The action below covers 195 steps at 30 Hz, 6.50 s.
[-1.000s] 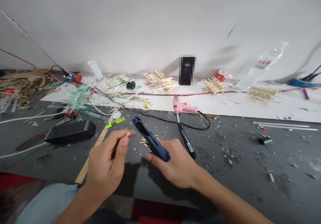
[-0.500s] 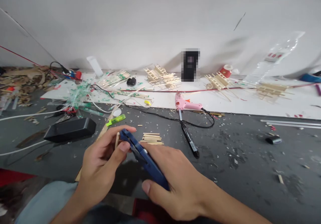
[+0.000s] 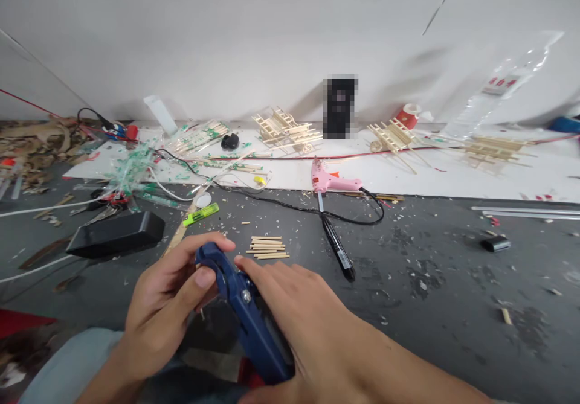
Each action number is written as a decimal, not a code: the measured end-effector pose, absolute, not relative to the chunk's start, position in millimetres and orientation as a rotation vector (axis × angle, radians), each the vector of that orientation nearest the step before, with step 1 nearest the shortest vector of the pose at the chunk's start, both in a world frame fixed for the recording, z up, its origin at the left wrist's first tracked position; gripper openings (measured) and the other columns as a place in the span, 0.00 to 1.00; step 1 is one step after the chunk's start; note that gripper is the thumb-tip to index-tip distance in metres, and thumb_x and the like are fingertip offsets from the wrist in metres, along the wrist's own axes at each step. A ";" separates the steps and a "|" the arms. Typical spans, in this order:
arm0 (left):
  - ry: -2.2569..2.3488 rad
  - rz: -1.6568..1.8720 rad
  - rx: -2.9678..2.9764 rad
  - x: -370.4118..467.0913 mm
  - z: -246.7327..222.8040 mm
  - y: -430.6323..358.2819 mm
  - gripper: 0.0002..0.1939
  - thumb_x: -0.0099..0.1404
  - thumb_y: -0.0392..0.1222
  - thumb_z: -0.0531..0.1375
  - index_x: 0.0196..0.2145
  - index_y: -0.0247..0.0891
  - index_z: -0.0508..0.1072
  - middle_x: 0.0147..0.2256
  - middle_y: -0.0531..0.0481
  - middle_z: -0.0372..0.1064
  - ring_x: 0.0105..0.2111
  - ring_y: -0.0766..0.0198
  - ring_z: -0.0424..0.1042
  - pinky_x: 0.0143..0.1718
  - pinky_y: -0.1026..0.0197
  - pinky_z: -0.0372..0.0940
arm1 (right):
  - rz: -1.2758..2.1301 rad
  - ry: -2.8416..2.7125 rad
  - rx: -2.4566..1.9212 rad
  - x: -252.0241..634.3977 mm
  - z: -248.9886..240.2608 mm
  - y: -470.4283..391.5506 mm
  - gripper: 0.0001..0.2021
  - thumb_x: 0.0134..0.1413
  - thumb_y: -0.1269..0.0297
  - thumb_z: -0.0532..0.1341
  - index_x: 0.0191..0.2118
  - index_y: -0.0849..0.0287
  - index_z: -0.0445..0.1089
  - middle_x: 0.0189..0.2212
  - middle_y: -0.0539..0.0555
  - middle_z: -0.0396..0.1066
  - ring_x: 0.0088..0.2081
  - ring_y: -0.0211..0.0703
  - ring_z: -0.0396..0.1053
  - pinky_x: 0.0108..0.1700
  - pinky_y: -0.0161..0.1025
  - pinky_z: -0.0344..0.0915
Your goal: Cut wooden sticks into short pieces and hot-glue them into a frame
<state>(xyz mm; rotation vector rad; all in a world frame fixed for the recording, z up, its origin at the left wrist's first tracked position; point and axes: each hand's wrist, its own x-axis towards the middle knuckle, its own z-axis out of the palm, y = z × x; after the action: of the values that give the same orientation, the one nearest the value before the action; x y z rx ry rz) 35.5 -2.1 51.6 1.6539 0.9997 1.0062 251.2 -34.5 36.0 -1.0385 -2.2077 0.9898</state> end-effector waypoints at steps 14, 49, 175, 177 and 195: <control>0.875 0.943 1.604 33.3 55.6 -1.6 0.10 0.74 0.46 0.59 0.50 0.50 0.76 0.43 0.52 0.77 0.38 0.65 0.77 0.33 0.71 0.68 | 0.920 -2.173 -0.989 245.8 30.2 -30.4 0.43 0.40 0.40 0.71 0.59 0.58 0.62 0.57 0.63 0.71 0.51 0.59 0.72 0.54 0.51 0.67; 0.904 1.140 1.104 33.7 42.5 14.1 0.08 0.63 0.40 0.70 0.34 0.39 0.73 0.31 0.56 0.71 0.27 0.72 0.72 0.30 0.70 0.66 | 0.048 -2.232 -1.770 440.5 -13.4 -71.3 0.29 0.52 0.52 0.67 0.61 0.43 0.67 0.57 0.59 0.73 0.57 0.69 0.70 0.56 0.65 0.68; 1.018 0.578 2.067 64.1 -5.6 24.2 0.09 0.71 0.38 0.61 0.42 0.43 0.83 0.40 0.55 0.83 0.38 0.64 0.80 0.39 0.65 0.65 | 1.060 -1.838 -1.270 278.9 0.2 12.1 0.06 0.57 0.67 0.66 0.37 0.55 0.83 0.34 0.47 0.83 0.37 0.43 0.80 0.39 0.32 0.70; 1.004 0.592 2.147 63.8 -6.5 23.0 0.09 0.72 0.39 0.61 0.43 0.42 0.83 0.40 0.53 0.83 0.38 0.62 0.80 0.39 0.64 0.65 | 1.054 -1.838 -1.273 278.6 0.1 12.6 0.07 0.57 0.66 0.66 0.37 0.55 0.83 0.33 0.47 0.83 0.36 0.43 0.80 0.38 0.33 0.70; 1.079 0.569 2.695 62.0 -3.5 5.5 0.10 0.74 0.36 0.55 0.42 0.35 0.77 0.35 0.48 0.79 0.34 0.57 0.78 0.36 0.56 0.69 | 1.372 -1.371 -1.230 263.2 -0.6 -2.0 0.12 0.51 0.56 0.71 0.37 0.59 0.81 0.34 0.54 0.82 0.38 0.47 0.79 0.45 0.40 0.75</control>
<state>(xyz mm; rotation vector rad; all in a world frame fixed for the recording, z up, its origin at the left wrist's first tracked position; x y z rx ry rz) 62.0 5.5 -3.5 2.6950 1.0789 0.5689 263.2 -2.0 -0.6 -1.2299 -1.3711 1.3722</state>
